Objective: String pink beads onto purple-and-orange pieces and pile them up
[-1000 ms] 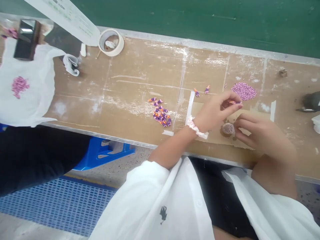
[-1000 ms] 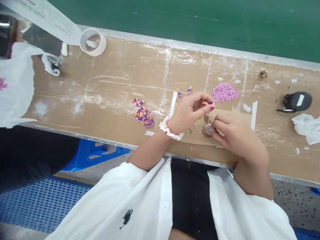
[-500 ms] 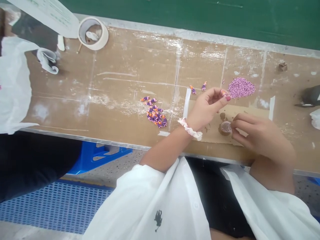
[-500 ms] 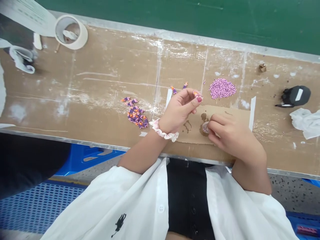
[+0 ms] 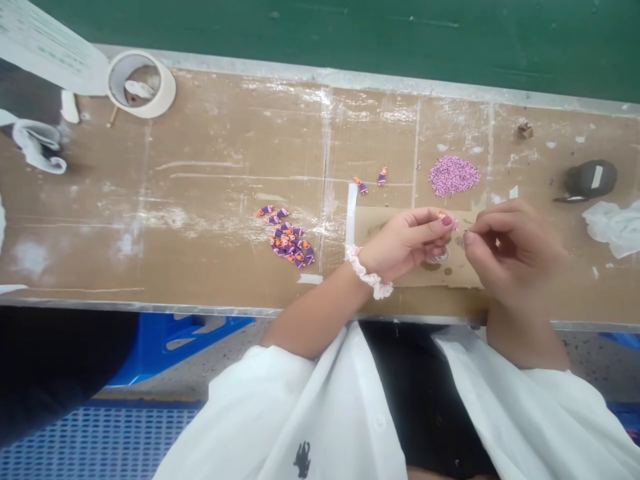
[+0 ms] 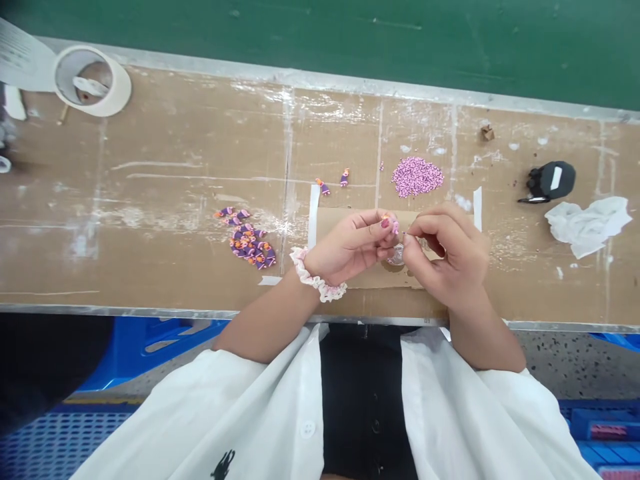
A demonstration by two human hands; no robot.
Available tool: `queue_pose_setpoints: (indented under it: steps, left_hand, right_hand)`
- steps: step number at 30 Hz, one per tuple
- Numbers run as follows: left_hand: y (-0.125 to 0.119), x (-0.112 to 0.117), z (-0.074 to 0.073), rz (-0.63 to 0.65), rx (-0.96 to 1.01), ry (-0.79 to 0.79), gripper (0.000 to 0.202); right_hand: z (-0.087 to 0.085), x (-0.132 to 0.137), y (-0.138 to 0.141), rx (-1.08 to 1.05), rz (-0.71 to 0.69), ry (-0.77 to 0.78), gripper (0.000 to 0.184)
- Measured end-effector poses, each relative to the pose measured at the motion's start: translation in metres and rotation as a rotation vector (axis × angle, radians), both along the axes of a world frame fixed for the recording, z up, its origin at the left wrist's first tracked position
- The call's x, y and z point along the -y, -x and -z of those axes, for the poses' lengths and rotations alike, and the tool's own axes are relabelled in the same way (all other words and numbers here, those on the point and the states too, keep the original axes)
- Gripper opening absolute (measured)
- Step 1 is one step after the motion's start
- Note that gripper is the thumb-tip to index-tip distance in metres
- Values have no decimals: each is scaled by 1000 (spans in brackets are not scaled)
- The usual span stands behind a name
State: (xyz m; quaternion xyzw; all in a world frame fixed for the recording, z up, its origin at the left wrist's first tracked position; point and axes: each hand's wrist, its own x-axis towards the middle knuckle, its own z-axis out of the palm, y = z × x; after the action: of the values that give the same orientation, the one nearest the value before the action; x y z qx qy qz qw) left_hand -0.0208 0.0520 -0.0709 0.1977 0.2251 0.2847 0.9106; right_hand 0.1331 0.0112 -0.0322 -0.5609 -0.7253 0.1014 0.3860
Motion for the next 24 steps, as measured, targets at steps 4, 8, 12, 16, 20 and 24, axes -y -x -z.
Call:
queue_pose_setpoints:
  steps: [4, 8, 12, 16, 20, 24]
  left_hand:
    - [0, 0, -3, 32, 5, -8, 35]
    - [1, 0, -5, 42, -9, -17, 36]
    - [2, 0, -5, 60, -33, 10, 32]
    - [3, -1, -5, 57, -54, 8, 28]
    - [4, -2, -5, 36, -102, -22, 33]
    - [4, -3, -4, 41, -90, -33, 40]
  right_hand:
    - [3, 0, 0, 35, -12, -94, 15]
    - [2, -2, 2, 46, -43, -117, 16]
    - [2, -3, 3, 43, -85, -116, 19]
    - [2, -3, 2, 68, -119, -139, 22]
    - [1, -1, 1, 164, -117, -105, 22]
    - [0, 0, -1, 173, -148, -81, 23]
